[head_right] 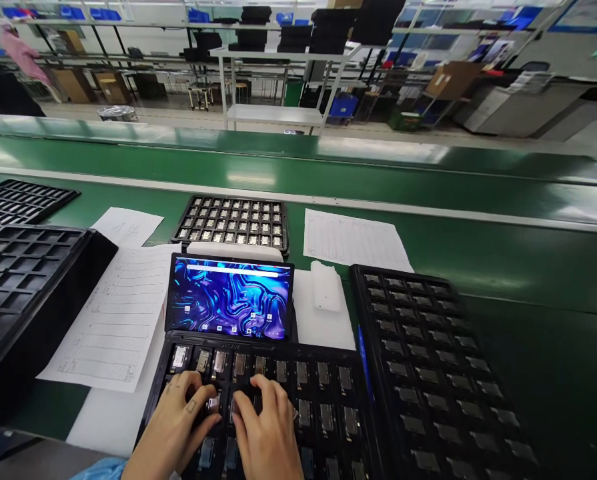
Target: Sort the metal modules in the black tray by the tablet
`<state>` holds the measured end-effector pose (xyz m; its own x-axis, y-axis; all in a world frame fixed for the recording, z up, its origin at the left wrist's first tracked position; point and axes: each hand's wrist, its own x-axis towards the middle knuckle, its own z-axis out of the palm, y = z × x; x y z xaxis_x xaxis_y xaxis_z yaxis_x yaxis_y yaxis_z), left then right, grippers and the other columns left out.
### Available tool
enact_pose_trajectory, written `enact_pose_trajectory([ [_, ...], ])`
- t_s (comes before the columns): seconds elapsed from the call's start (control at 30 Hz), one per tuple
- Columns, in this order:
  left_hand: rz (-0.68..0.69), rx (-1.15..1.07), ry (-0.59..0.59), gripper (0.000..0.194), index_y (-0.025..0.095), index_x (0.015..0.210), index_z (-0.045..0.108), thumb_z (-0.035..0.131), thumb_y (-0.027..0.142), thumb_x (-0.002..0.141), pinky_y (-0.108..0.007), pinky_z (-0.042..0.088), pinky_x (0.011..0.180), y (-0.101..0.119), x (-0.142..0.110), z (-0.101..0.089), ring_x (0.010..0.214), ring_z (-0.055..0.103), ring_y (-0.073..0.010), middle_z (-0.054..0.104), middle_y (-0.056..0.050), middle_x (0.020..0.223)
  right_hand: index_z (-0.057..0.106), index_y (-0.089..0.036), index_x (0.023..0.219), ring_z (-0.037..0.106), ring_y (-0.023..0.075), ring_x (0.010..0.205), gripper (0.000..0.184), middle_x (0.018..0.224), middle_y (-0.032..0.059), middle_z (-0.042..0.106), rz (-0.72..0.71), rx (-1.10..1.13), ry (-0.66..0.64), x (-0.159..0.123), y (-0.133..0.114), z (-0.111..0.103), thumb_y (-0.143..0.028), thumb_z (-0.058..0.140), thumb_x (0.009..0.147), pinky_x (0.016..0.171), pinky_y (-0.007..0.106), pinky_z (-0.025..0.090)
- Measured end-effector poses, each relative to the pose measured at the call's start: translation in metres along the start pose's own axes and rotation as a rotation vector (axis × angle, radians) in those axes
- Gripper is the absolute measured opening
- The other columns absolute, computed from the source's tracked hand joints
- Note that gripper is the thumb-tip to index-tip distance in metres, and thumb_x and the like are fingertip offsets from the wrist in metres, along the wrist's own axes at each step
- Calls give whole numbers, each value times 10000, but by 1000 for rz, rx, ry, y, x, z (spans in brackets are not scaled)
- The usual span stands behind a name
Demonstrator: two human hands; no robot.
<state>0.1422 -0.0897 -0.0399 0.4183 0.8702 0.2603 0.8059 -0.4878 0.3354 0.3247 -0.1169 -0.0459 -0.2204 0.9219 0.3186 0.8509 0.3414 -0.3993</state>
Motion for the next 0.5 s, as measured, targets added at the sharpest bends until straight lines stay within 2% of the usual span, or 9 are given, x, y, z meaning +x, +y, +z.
enact_pose_trajectory([
  [0.1, -93, -46, -60, 319, 203, 908, 487, 607, 15, 680, -375, 502, 676, -1, -5, 7, 815, 504, -231, 453, -48, 924, 567, -239, 936, 500, 282, 1037, 201, 1112, 110, 485, 21, 3, -90, 8, -4, 4, -107, 484, 809, 766, 427, 541],
  [0.27, -147, -178, -10, 378, 217, 834, 454, 610, -49, 615, -394, 457, 786, 1, -6, 8, 937, 492, -248, 462, -53, 1024, 510, -221, 830, 461, 293, 1067, 180, 1092, 103, 473, 158, 106, -100, 11, -14, 5, -61, 445, 778, 820, 474, 495],
  [0.37, -62, -263, -71, 307, 216, 828, 433, 546, -43, 708, -336, 453, 759, 2, -4, -1, 873, 524, -207, 528, -31, 946, 497, -217, 804, 493, 271, 1030, 172, 1055, 93, 501, 116, 147, -69, 10, -12, 1, -64, 418, 794, 802, 436, 497],
  [0.43, 41, -301, -87, 213, 213, 821, 422, 476, 8, 798, -277, 461, 666, 2, -3, -8, 733, 537, -171, 552, -3, 797, 478, -212, 785, 549, 217, 894, 178, 930, 63, 545, 33, 192, -80, 7, -8, -2, -52, 403, 811, 728, 347, 511],
  [0.5, 123, -310, -74, 168, 201, 929, 464, 388, 62, 873, -240, 471, 612, 2, -2, -15, 666, 549, -157, 570, 0, 739, 461, -211, 783, 562, 149, 709, 181, 770, 17, 550, -34, 282, -97, 2, -4, -4, -59, 391, 852, 631, 248, 504],
])
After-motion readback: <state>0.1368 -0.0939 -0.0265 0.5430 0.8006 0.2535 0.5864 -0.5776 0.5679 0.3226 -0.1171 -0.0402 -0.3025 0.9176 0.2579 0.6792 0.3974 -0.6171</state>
